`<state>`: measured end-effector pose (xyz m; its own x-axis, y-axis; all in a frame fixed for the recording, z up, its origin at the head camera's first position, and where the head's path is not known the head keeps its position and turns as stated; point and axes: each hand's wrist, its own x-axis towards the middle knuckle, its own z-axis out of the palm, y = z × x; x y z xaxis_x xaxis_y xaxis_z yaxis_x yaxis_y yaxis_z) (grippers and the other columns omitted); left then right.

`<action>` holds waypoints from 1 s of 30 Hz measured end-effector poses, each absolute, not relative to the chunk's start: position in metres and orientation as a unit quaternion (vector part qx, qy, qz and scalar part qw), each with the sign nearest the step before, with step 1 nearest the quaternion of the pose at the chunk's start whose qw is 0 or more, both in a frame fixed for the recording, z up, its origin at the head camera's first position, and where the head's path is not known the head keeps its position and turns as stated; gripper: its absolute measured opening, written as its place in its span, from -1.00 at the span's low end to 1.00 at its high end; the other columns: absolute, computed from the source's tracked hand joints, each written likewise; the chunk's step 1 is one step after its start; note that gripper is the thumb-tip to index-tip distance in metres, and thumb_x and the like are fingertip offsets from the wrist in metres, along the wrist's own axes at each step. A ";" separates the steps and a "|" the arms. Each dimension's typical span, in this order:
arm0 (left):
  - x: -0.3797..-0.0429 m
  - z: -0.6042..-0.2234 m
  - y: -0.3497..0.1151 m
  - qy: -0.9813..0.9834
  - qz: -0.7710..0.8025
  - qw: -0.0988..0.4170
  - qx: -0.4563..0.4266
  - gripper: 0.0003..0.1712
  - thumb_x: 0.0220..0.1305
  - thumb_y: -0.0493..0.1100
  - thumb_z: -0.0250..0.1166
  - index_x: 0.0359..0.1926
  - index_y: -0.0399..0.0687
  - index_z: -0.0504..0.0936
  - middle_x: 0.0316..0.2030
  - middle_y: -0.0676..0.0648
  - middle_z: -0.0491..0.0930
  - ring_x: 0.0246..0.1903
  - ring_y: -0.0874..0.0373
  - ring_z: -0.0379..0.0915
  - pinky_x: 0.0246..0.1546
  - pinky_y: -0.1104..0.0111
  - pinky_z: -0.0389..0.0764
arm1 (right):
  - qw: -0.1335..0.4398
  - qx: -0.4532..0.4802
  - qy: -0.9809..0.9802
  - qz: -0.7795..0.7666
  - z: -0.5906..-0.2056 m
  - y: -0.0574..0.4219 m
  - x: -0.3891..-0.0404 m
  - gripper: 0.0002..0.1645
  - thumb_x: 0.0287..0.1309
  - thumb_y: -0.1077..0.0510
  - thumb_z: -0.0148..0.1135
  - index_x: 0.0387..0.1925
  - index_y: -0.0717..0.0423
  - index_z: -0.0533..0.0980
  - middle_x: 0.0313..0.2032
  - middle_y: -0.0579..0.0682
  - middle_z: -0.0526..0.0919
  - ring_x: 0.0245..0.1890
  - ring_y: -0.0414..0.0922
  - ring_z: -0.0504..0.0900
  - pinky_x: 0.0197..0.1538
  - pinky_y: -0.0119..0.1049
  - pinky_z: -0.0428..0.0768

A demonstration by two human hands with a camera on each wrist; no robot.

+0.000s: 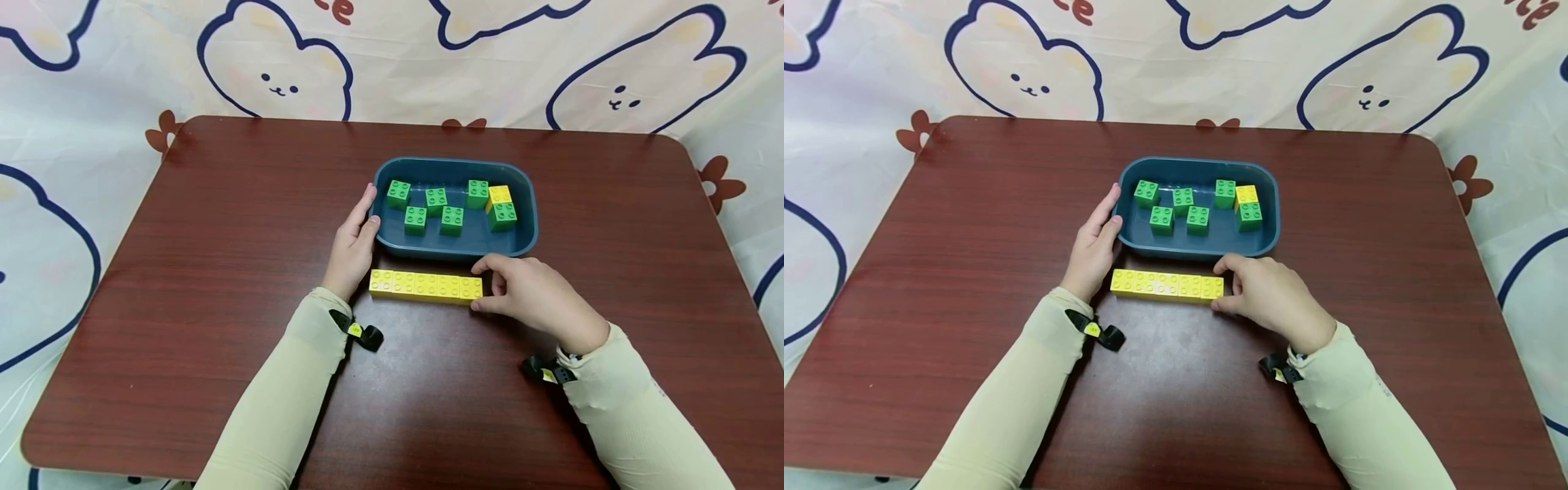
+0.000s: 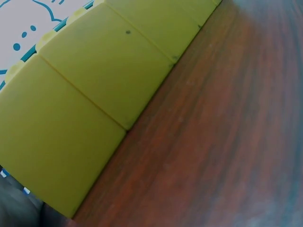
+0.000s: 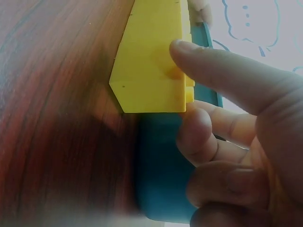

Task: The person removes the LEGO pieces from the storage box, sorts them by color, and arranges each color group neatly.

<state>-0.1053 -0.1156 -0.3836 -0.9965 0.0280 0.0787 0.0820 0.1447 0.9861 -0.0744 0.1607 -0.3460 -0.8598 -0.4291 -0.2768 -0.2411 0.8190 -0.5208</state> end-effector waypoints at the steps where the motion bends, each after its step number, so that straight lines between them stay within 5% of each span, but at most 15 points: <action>1: -0.105 -0.383 -0.115 -0.756 -0.654 0.022 -0.035 -0.42 0.57 -0.30 -0.06 0.54 -0.11 0.18 0.54 0.03 0.09 0.48 0.36 -0.05 0.46 0.41 0.03 | 0.191 -0.179 0.934 -0.242 -0.346 0.162 -0.074 -0.43 0.07 -0.11 0.52 0.05 0.03 0.57 -0.55 -0.15 0.52 -0.58 -0.18 0.46 -0.48 -0.25 0.45; 8: -0.105 -0.383 -0.116 -0.759 -0.650 0.034 -0.023 -0.42 0.55 -0.33 -0.06 0.53 -0.10 0.21 0.53 0.10 0.11 0.47 0.38 -0.04 0.45 0.42 0.05 | 0.161 -0.167 0.935 -0.267 -0.341 0.174 -0.077 -0.74 0.21 -0.11 0.40 -0.29 -0.03 0.61 -0.56 -0.15 0.57 -0.53 -0.13 0.48 -0.41 -0.21 0.47; 15: -0.106 -0.382 -0.119 -0.761 -0.647 0.039 -0.020 -0.42 0.55 -0.34 -0.05 0.53 -0.09 0.22 0.52 0.09 0.13 0.48 0.36 -0.02 0.46 0.40 0.05 | 0.090 -0.111 0.940 -0.310 -0.343 0.186 -0.086 -0.68 0.24 -0.11 0.38 -0.48 -0.02 0.56 -0.57 -0.04 0.52 -0.47 -0.07 0.45 -0.42 -0.23 0.42; 21: -0.106 -0.384 -0.121 -0.758 -0.650 0.049 -0.022 -0.43 0.54 -0.33 -0.05 0.52 -0.12 0.24 0.52 0.06 0.15 0.47 0.35 0.01 0.44 0.42 0.08 | -0.025 -0.053 0.917 -0.394 -0.360 0.195 -0.096 -0.69 0.25 0.01 0.39 -0.08 0.10 0.58 -0.40 0.03 0.54 -0.40 -0.07 0.45 -0.39 -0.43 0.41; 25: -0.107 -0.385 -0.123 -0.751 -0.658 0.058 -0.023 -0.43 0.53 -0.35 -0.05 0.50 -0.15 0.25 0.51 0.02 0.17 0.46 0.35 0.03 0.44 0.43 0.09 | -0.025 -0.034 0.909 -0.415 -0.370 0.197 -0.102 -0.44 0.30 0.00 0.33 0.26 0.07 0.45 -0.34 0.07 0.53 -0.40 -0.06 0.43 -0.38 -0.45 0.41; 30: -0.108 -0.385 -0.125 -0.748 -0.660 0.062 -0.023 -0.43 0.53 -0.36 -0.05 0.50 -0.17 0.25 0.51 -0.01 0.18 0.47 0.33 0.03 0.44 0.42 0.10 | 0.000 -0.048 0.891 -0.451 -0.379 0.197 -0.108 -0.30 0.36 0.04 0.26 0.44 0.07 0.30 -0.41 0.10 0.55 -0.53 -0.07 0.48 -0.45 -0.39 0.49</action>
